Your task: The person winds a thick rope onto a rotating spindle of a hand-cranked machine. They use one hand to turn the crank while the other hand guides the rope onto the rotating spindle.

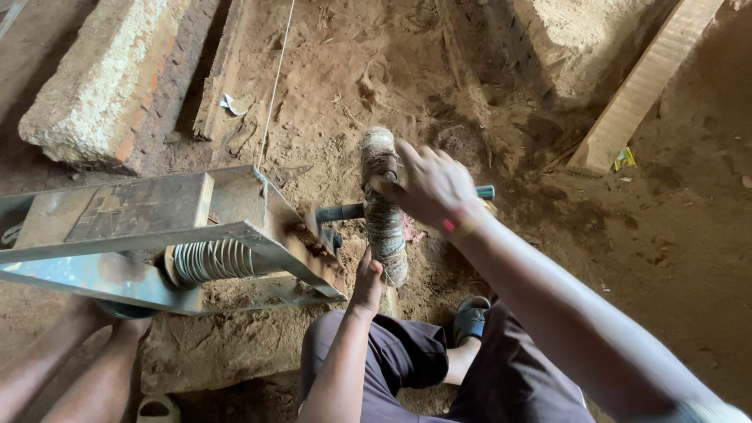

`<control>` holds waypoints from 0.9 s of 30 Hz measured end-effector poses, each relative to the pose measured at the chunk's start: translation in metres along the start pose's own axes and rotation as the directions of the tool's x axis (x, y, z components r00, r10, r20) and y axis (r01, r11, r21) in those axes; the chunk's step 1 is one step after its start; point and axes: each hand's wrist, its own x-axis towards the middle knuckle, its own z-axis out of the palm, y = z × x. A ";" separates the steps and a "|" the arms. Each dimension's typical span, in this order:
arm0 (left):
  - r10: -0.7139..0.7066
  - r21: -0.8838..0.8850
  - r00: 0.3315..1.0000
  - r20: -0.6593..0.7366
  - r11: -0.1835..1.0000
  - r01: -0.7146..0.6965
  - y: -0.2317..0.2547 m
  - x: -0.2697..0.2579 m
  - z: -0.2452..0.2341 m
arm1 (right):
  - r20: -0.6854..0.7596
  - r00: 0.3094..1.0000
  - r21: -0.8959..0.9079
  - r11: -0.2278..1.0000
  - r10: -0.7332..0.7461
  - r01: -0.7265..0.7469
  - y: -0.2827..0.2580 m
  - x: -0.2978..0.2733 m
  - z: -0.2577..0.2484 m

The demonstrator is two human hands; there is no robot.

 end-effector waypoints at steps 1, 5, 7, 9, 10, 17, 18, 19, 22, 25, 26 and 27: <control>-0.013 -0.033 1.000 0.015 0.999 0.014 -0.002 0.003 -0.001 | 0.007 1.000 -0.109 0.994 0.027 -0.026 0.008 -0.023 -0.008; -0.075 -0.080 0.997 0.017 0.994 0.076 -0.014 0.009 -0.009 | -0.056 0.998 -0.152 0.988 0.021 -0.030 0.025 -0.047 -0.017; -0.067 -0.022 0.998 -0.007 0.997 0.067 -0.018 0.004 -0.012 | -0.032 0.993 -0.112 0.987 0.112 -0.114 0.028 -0.032 -0.012; -0.009 0.072 1.000 -0.019 0.997 0.011 -0.017 0.004 -0.014 | -0.044 0.990 -0.090 0.986 0.138 -0.141 0.032 -0.018 -0.006; -0.016 0.042 1.000 -0.005 0.999 0.017 -0.016 0.007 -0.013 | -0.060 0.991 -0.089 0.988 0.119 -0.124 0.034 -0.015 -0.004; -0.053 0.018 0.998 0.026 0.998 0.053 0.006 0.001 -0.004 | -0.085 0.988 -0.022 0.991 0.130 -0.132 0.039 -0.001 -0.007; -0.067 0.010 0.997 0.027 0.998 0.067 0.011 0.002 -0.002 | -0.078 0.987 -0.030 0.990 0.138 -0.141 0.038 0.001 -0.008; -0.093 0.027 0.995 0.018 0.995 0.093 0.017 0.002 -0.001 | -0.070 0.987 -0.038 0.988 0.147 -0.150 0.038 0.004 -0.009; -0.174 0.061 0.985 -0.015 0.983 0.174 0.033 -0.001 0.002 | -0.062 0.981 -0.024 0.983 0.181 -0.183 0.038 0.013 -0.011; -0.253 0.049 0.967 -0.040 0.966 0.255 0.045 0.002 0.007 | -0.080 0.980 -0.016 0.983 0.180 -0.181 0.040 0.022 -0.010; -0.278 0.031 0.959 -0.043 0.960 0.280 0.047 0.004 0.008 | -0.087 0.981 -0.017 0.984 0.174 -0.176 0.041 0.024 -0.010; -0.303 0.013 0.952 -0.045 0.952 0.304 0.048 0.004 0.008 | -0.087 0.981 -0.024 0.984 0.176 -0.178 0.042 0.025 -0.009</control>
